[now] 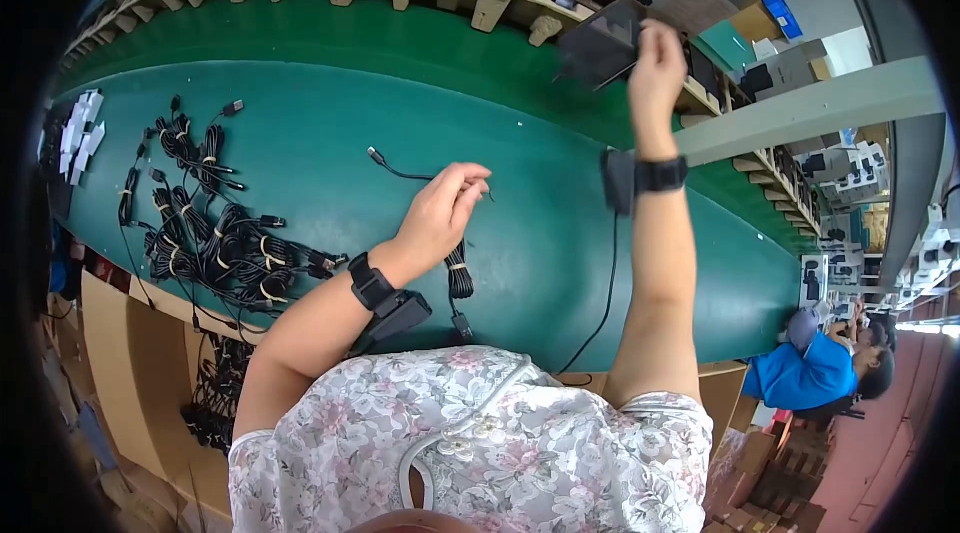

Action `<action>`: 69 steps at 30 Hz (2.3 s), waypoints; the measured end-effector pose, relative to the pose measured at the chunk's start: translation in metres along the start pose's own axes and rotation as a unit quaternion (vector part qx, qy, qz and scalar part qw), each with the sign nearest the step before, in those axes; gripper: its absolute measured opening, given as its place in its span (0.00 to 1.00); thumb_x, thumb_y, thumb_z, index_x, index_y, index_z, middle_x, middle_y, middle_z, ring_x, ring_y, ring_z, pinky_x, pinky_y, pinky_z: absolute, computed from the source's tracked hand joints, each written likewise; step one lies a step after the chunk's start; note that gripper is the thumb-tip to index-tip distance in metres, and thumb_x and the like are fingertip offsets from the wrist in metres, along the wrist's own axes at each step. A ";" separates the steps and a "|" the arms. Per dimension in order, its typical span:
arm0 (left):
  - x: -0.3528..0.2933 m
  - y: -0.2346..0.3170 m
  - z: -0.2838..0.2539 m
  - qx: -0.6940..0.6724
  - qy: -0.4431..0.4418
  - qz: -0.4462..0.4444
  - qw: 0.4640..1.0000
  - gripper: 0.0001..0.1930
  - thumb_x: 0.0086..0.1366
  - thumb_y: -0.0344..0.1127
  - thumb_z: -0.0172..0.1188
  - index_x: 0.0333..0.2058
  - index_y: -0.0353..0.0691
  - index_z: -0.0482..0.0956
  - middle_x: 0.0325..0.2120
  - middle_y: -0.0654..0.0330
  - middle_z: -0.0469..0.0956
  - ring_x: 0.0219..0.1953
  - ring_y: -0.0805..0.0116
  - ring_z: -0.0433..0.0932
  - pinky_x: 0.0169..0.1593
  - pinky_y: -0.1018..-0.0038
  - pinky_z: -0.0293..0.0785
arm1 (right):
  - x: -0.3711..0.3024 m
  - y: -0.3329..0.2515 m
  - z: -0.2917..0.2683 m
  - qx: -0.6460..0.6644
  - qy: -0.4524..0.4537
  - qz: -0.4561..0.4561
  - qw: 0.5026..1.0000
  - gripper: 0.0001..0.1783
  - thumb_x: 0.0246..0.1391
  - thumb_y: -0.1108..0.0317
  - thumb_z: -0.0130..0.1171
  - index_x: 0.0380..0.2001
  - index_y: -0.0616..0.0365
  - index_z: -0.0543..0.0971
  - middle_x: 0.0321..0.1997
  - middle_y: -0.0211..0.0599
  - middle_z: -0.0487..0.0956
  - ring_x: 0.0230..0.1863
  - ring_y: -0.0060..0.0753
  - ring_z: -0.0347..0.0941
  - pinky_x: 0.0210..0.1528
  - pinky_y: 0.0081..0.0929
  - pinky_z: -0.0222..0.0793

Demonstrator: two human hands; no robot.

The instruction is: The person picks up a black rectangular component from a box, connects a black cable to it, and places the assembled unit into a cardboard tray on the assembly line.

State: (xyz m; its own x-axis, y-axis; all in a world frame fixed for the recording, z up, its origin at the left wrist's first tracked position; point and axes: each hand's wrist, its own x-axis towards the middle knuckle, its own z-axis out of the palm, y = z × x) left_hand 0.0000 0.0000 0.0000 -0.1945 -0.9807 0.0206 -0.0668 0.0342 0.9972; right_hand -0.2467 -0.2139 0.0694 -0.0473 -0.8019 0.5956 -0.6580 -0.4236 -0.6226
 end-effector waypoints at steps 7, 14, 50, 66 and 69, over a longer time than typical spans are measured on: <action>0.014 0.012 -0.018 0.282 0.149 0.203 0.926 0.20 0.50 0.18 0.47 0.43 0.38 0.69 0.39 0.54 0.71 0.46 0.55 0.67 0.46 0.64 0.64 | 0.100 0.018 0.006 -0.207 0.123 0.032 0.970 0.13 0.55 0.60 0.46 0.38 0.47 0.78 0.39 0.45 0.78 0.42 0.48 0.73 0.41 0.37 0.67; 0.017 0.010 -0.025 0.300 0.168 0.170 0.924 0.20 0.49 0.18 0.47 0.43 0.38 0.69 0.40 0.55 0.70 0.47 0.55 0.66 0.46 0.64 0.63 | 0.126 0.036 0.011 -0.338 0.044 0.021 0.940 0.13 0.52 0.65 0.44 0.38 0.44 0.77 0.37 0.44 0.78 0.39 0.50 0.73 0.39 0.42 0.68; 0.010 0.036 -0.007 0.030 0.043 0.166 0.985 0.12 0.65 0.26 0.47 0.47 0.35 0.64 0.48 0.53 0.71 0.52 0.67 0.68 0.55 0.72 0.64 | -0.218 -0.122 0.013 0.051 -0.383 -0.037 0.922 0.24 0.44 0.62 0.60 0.41 0.64 0.67 0.36 0.52 0.69 0.36 0.55 0.70 0.39 0.42 0.68; 0.023 0.083 -0.029 0.373 0.210 0.437 0.791 0.16 0.59 0.26 0.54 0.47 0.38 0.68 0.45 0.53 0.71 0.50 0.65 0.70 0.50 0.68 0.69 | -0.151 -0.131 -0.008 0.135 -0.183 -0.016 0.974 0.20 0.50 0.77 0.55 0.49 0.58 0.68 0.40 0.34 0.64 0.31 0.19 0.66 0.34 0.20 0.66; 0.036 0.078 -0.045 0.490 0.141 0.467 0.723 0.16 0.60 0.27 0.53 0.48 0.37 0.66 0.46 0.53 0.70 0.51 0.65 0.70 0.51 0.67 0.69 | -0.148 -0.130 -0.005 0.058 -0.223 -0.135 0.964 0.21 0.50 0.77 0.55 0.50 0.58 0.68 0.41 0.34 0.64 0.32 0.20 0.66 0.34 0.20 0.66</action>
State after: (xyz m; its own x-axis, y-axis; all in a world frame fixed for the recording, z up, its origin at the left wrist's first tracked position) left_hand 0.0317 -0.0414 0.0813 -0.4041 -0.4382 0.8029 -0.7231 0.6906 0.0129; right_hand -0.1578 -0.0380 0.0648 0.4577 -0.7465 0.4829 -0.5123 -0.6654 -0.5429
